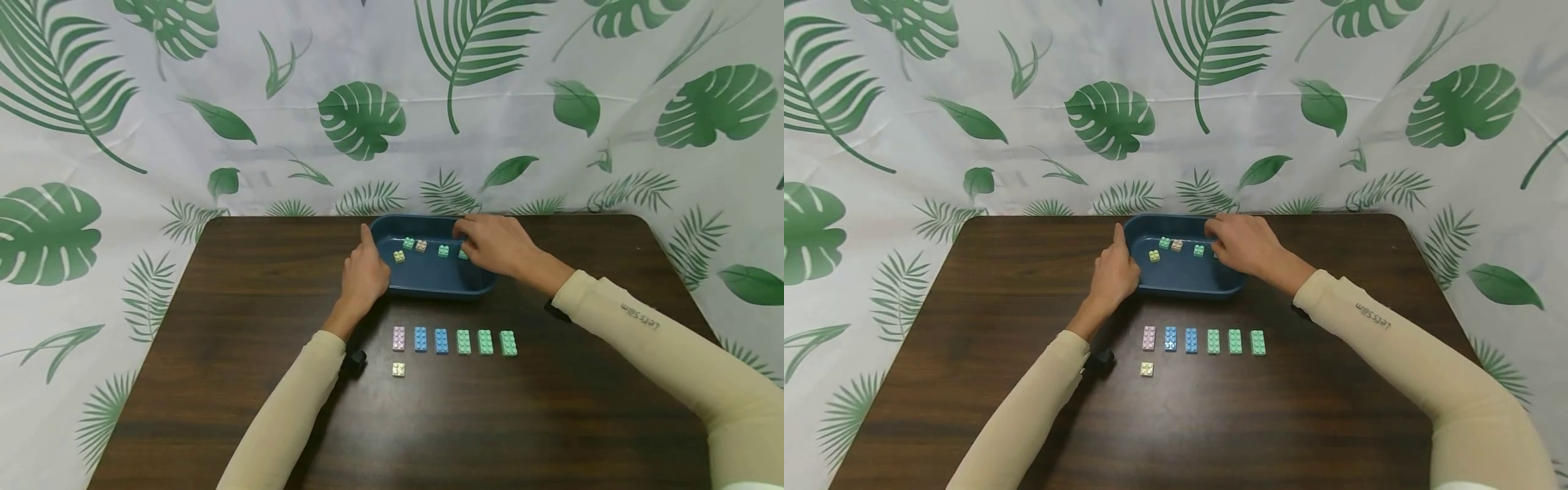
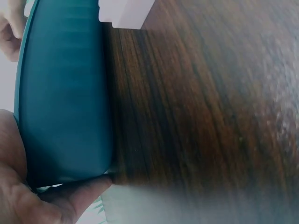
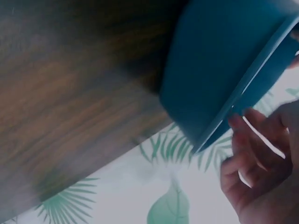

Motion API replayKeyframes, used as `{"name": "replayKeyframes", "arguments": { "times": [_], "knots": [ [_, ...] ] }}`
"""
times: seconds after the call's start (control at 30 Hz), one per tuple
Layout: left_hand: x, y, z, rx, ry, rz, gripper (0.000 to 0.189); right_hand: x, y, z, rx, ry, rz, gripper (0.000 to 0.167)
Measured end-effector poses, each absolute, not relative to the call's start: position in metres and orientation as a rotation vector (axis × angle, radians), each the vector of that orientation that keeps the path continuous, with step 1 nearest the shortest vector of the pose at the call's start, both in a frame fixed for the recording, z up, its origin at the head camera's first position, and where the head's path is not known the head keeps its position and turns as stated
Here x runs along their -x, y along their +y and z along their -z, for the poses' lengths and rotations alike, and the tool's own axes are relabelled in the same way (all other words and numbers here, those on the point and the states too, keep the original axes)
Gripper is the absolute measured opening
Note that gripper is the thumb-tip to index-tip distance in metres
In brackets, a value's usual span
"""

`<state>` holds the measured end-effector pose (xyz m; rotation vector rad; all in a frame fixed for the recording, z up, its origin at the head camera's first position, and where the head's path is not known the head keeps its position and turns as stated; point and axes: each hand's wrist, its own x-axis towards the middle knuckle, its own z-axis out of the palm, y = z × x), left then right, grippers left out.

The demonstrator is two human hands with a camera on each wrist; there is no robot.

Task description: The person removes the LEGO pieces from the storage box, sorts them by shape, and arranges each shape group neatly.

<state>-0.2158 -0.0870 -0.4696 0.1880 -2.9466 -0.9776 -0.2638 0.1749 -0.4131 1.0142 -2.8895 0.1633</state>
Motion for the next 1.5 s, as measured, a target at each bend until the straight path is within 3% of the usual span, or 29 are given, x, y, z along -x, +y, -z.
{"name": "replayKeyframes", "arguments": {
  "times": [0.37, 0.67, 1.5],
  "knots": [
    [0.215, -0.087, 0.469, -0.18, -2.936, 0.966, 0.08, 0.286, 0.173, 0.418, -1.052, -3.088, 0.097, 0.033],
    [0.214, -0.086, 0.471, -0.209, -2.941, 0.973, 0.083, 0.282, 0.172, 0.433, -1.083, -2.988, 0.18, 0.025],
    [0.216, -0.085, 0.468, -0.228, -2.942, 0.998, 0.085, 0.278, 0.176, 0.442, -1.122, -2.854, 0.119, 0.022]
  ]
}}
